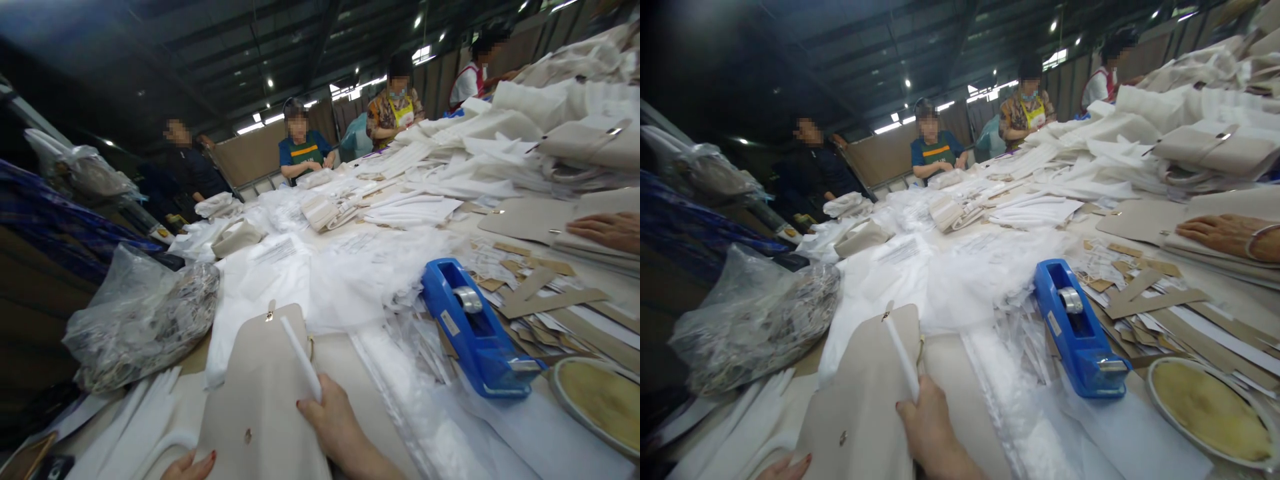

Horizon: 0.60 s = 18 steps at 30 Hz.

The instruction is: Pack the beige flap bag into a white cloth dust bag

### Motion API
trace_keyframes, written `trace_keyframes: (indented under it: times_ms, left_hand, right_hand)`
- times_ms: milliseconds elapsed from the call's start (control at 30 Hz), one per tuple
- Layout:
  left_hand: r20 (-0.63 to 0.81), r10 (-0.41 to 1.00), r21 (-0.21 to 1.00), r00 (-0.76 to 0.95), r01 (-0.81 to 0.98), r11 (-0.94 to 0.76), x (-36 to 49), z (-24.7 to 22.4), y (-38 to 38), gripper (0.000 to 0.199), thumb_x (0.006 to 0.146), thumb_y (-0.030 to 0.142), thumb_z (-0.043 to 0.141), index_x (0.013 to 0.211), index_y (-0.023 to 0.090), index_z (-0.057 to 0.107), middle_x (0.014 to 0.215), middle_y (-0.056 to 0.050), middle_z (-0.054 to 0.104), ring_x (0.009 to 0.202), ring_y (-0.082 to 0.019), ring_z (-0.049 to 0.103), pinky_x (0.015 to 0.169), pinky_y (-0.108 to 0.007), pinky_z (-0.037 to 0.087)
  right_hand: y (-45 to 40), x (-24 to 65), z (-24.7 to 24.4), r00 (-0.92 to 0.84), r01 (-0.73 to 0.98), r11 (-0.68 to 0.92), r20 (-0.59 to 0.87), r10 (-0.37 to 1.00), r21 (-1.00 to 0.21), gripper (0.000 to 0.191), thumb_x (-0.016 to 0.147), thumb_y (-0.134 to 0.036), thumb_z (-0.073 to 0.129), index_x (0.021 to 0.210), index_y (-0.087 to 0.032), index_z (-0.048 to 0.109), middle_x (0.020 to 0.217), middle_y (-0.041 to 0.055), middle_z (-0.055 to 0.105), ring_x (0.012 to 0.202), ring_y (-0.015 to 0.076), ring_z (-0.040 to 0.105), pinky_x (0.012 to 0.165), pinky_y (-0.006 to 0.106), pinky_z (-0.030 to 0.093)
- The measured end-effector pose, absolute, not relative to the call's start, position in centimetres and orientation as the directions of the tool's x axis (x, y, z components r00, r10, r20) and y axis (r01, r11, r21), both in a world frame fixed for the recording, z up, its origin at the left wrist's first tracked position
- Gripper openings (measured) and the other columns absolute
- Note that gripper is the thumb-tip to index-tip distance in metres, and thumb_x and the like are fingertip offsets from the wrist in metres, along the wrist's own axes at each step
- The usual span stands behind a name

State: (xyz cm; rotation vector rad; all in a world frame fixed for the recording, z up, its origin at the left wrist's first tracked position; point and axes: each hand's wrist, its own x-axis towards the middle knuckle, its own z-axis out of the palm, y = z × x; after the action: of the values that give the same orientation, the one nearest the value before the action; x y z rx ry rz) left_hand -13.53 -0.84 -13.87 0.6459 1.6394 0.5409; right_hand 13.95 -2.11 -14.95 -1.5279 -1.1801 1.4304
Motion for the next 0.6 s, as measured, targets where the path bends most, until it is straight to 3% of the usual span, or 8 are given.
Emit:
trace_keyframes:
  times_ms: [133, 233, 333, 400, 467, 533, 600]
  left_hand:
    - [-0.692, 0.718, 0.714, -0.08, 0.075, 0.696, -12.5, -14.1, -2.2, 0.046, 0.038, 0.034, 0.085, 0.08, 0.021, 0.069, 0.056, -0.001, 0.068, 0.09, -0.037, 0.065, 0.081, -0.044, 0.053]
    - [-0.652, 0.757, 0.753, -0.045, 0.072, 0.654, -12.2, -13.7, -2.8, 0.05, 0.04, 0.042, 0.084, 0.08, 0.017, 0.068, 0.062, -0.006, 0.07, 0.081, -0.037, 0.066, 0.076, -0.045, 0.052]
    - [-0.504, 0.861, 0.81, -0.064, 0.311, 0.497, -11.8, -11.5, -2.0, 0.064, 0.044, 0.048, 0.081, 0.094, 0.011, 0.064, 0.082, -0.013, 0.071, 0.081, -0.037, 0.066, 0.074, -0.045, 0.051]
    - [-0.323, 0.939, 0.746, -0.121, 0.578, 0.331, -11.2, -9.6, -0.9, 0.079, 0.042, 0.043, 0.083, 0.11, 0.01, 0.058, 0.099, -0.016, 0.068, 0.095, -0.038, 0.061, 0.085, -0.046, 0.046]
    - [-0.155, 0.987, 0.63, -0.031, 0.766, 0.123, -10.0, -8.2, 0.5, 0.083, 0.051, 0.04, 0.078, 0.123, 0.011, 0.051, 0.124, -0.019, 0.056, 0.116, -0.037, 0.049, 0.1, -0.043, 0.034]
    - [-0.111, 0.983, 0.525, 0.144, 0.849, -0.065, -8.4, -7.9, 1.7, 0.07, 0.064, 0.039, 0.068, 0.125, 0.01, 0.05, 0.133, -0.019, 0.048, 0.125, -0.033, 0.041, 0.106, -0.04, 0.025]
    - [-0.126, 0.959, 0.481, 0.254, 0.861, -0.166, -7.0, -8.5, 2.7, 0.06, 0.07, 0.041, 0.063, 0.121, 0.011, 0.055, 0.129, -0.018, 0.052, 0.122, -0.031, 0.044, 0.105, -0.039, 0.025]
  right_hand:
    - [-1.9, 14.5, -15.5, -0.032, 0.202, -0.316, -0.329, 0.944, -0.927, 0.014, 0.069, -0.016, 0.053, 0.083, -0.016, 0.051, 0.087, 0.0095, 0.065, 0.083, 0.0236, 0.061, 0.071, 0.03, 0.044]
    - [-1.8, 14.6, -15.6, -0.046, 0.246, -0.286, -0.305, 0.951, -0.926, 0.014, 0.07, -0.017, 0.052, 0.084, -0.015, 0.05, 0.089, 0.0107, 0.064, 0.085, 0.0245, 0.061, 0.073, 0.031, 0.043]
    - [-1.8, 14.7, -15.6, -0.065, 0.28, -0.254, -0.282, 0.957, -0.926, 0.013, 0.07, -0.018, 0.05, 0.083, -0.016, 0.049, 0.086, 0.009, 0.064, 0.083, 0.0231, 0.061, 0.071, 0.029, 0.043]
    - [-1.8, 14.7, -15.5, -0.071, 0.309, -0.235, -0.269, 0.96, -0.922, 0.012, 0.07, -0.019, 0.05, 0.082, -0.017, 0.048, 0.083, 0.0081, 0.064, 0.08, 0.023, 0.061, 0.069, 0.029, 0.043]
    - [-1.8, 14.7, -15.6, -0.074, 0.337, -0.213, -0.251, 0.965, -0.917, 0.012, 0.07, -0.02, 0.05, 0.081, -0.017, 0.048, 0.082, 0.0083, 0.063, 0.079, 0.0238, 0.06, 0.069, 0.03, 0.043]
    - [-1.8, 14.6, -15.9, -0.083, 0.348, -0.186, -0.228, 0.97, -0.919, 0.013, 0.07, -0.021, 0.049, 0.083, -0.017, 0.049, 0.083, 0.0083, 0.064, 0.08, 0.0239, 0.06, 0.069, 0.03, 0.043]
    - [-1.7, 14.6, -16.5, -0.099, 0.35, -0.163, -0.209, 0.973, -0.922, 0.016, 0.071, -0.022, 0.048, 0.085, -0.017, 0.05, 0.084, 0.0073, 0.065, 0.081, 0.023, 0.061, 0.069, 0.029, 0.044]
